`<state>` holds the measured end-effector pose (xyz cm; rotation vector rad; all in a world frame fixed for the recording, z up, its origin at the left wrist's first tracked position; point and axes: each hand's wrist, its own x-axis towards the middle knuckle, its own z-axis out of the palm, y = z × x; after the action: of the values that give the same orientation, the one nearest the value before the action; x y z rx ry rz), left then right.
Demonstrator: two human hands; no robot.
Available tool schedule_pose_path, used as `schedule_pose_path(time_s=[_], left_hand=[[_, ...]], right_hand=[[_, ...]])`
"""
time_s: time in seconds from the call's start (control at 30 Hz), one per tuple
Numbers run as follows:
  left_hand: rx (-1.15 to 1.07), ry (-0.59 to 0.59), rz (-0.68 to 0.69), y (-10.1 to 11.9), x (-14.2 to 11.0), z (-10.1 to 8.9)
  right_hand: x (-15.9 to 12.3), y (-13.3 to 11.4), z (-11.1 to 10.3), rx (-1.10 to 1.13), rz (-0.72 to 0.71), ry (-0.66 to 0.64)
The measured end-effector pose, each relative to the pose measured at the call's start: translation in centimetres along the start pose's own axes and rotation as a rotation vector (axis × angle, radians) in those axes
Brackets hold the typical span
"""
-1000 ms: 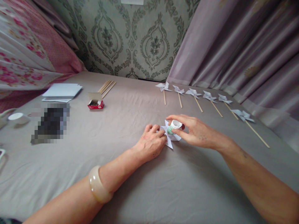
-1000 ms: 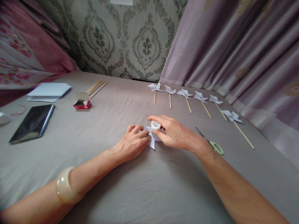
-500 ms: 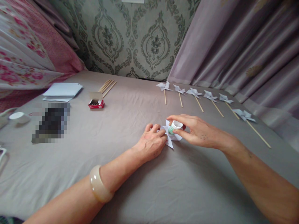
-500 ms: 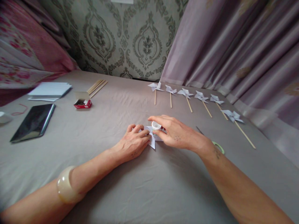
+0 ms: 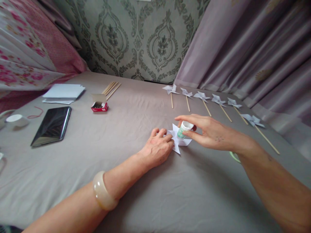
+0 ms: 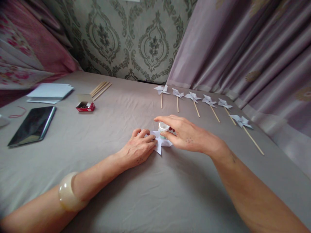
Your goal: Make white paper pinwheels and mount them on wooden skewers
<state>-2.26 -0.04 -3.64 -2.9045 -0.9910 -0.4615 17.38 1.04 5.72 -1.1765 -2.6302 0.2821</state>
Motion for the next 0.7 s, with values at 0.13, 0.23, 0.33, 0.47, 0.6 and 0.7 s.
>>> schedule_pose_path(time_s=[0.13, 0.23, 0.33, 0.47, 0.6, 0.7], left_hand=[[-0.004, -0.003, 0.0, 0.0, 0.0, 0.0], [0.003, -0.007, -0.004, 0.0, 0.0, -0.1], [0.011, -0.007, -0.002, 0.0, 0.0, -0.1], [0.026, -0.003, -0.001, 0.0, 0.0, 0.0], [0.034, 0.001, -0.006, 0.0, 0.0, 0.1], [0.024, -0.002, -0.009, 0.0, 0.0, 0.1]], right_hand=[[-0.4, 0.3, 0.0, 0.005, 0.018, 0.021], [-0.3, 0.1, 0.4, 0.024, -0.015, 0.005], [-0.1, 0.0, 0.9, 0.026, -0.045, 0.008], [0.2, 0.0, 1.1, 0.039, -0.086, -0.025], [0.6, 0.1, 1.0, 0.036, -0.1, -0.081], [0.9, 0.2, 0.9, 0.034, -0.098, -0.111]])
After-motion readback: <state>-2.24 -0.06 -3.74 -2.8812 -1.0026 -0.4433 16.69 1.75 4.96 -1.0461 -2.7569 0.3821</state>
